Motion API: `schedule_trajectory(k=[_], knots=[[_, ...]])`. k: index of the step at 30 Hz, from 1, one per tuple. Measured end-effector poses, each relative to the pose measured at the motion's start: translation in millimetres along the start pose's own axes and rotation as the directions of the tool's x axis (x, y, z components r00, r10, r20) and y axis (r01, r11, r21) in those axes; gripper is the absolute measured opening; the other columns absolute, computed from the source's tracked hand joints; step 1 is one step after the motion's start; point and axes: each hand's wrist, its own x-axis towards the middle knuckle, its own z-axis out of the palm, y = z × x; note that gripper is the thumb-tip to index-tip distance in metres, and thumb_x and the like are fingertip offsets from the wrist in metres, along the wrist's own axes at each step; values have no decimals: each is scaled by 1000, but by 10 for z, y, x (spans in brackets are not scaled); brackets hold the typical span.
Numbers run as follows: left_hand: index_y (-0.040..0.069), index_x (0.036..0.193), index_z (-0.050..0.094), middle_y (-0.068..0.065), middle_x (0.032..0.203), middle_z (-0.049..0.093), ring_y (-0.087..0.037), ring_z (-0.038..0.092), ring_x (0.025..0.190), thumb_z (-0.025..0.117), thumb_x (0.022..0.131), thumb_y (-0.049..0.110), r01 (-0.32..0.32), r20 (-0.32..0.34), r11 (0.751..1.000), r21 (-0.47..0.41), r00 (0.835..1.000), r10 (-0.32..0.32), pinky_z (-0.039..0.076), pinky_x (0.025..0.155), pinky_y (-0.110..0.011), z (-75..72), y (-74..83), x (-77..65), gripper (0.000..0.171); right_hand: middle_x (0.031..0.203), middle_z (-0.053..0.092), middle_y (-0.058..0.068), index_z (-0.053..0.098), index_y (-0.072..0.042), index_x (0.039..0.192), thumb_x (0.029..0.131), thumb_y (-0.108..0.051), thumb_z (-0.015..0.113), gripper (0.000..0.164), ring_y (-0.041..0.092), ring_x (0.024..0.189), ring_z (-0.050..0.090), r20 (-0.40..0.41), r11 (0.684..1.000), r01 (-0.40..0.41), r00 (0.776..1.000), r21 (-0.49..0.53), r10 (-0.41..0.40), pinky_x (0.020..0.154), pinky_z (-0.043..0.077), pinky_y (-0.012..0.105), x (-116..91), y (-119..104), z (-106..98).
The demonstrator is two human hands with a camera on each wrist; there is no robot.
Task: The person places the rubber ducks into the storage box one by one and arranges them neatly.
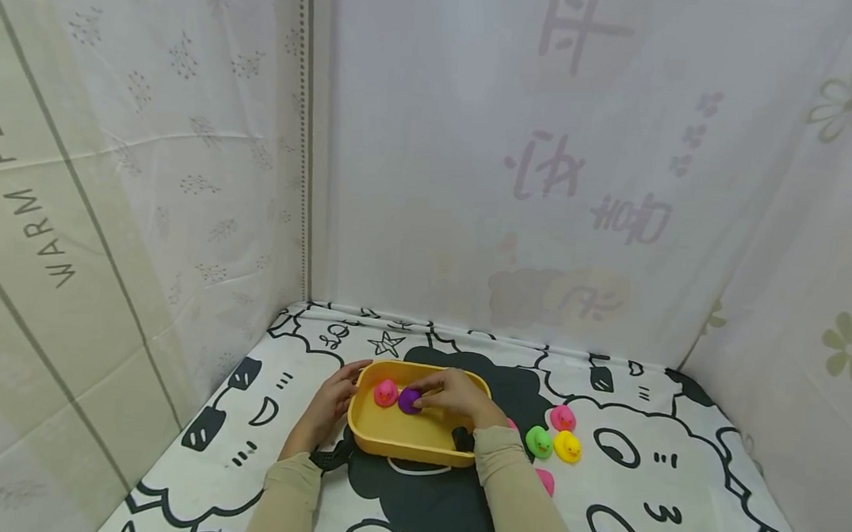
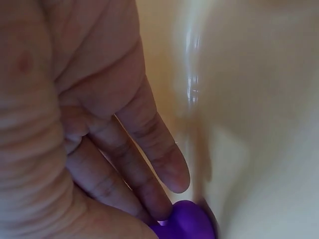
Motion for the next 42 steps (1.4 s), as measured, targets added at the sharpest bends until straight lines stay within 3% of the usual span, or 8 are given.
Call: schedule_trajectory(k=[22, 31, 42], knots=[[17, 146, 51, -10, 153, 44, -32, 54, 129, 47, 90, 10, -2, -6, 1000, -13, 1000, 2, 52, 99, -33, -14, 13, -3, 57, 104, 74, -11, 79, -25, 113, 86, -24, 79, 26, 10, 101, 65, -41, 1000, 4, 999, -12, -4, 90, 54, 33, 43, 10, 0], [15, 147, 50, -14, 154, 43, -34, 52, 131, 47, 90, 11, -8, -8, 1000, 30, 1000, 9, 49, 102, -37, -13, 24, -4, 57, 104, 73, -12, 78, -26, 113, 86, -26, 79, 27, 11, 101, 64, -41, 1000, -5, 999, -4, 5, 92, 53, 34, 55, 56, 32], [13, 147, 48, -13, 153, 43, -31, 54, 129, 41, 92, 6, -34, 23, 999, -15, 999, 34, 52, 97, -31, -10, -15, -7, 56, 106, 72, -9, 75, -19, 117, 88, -22, 77, 30, 13, 103, 65, -26, 999, -4, 1000, -33, 3, 96, 52, 37, 58, -1, 2]])
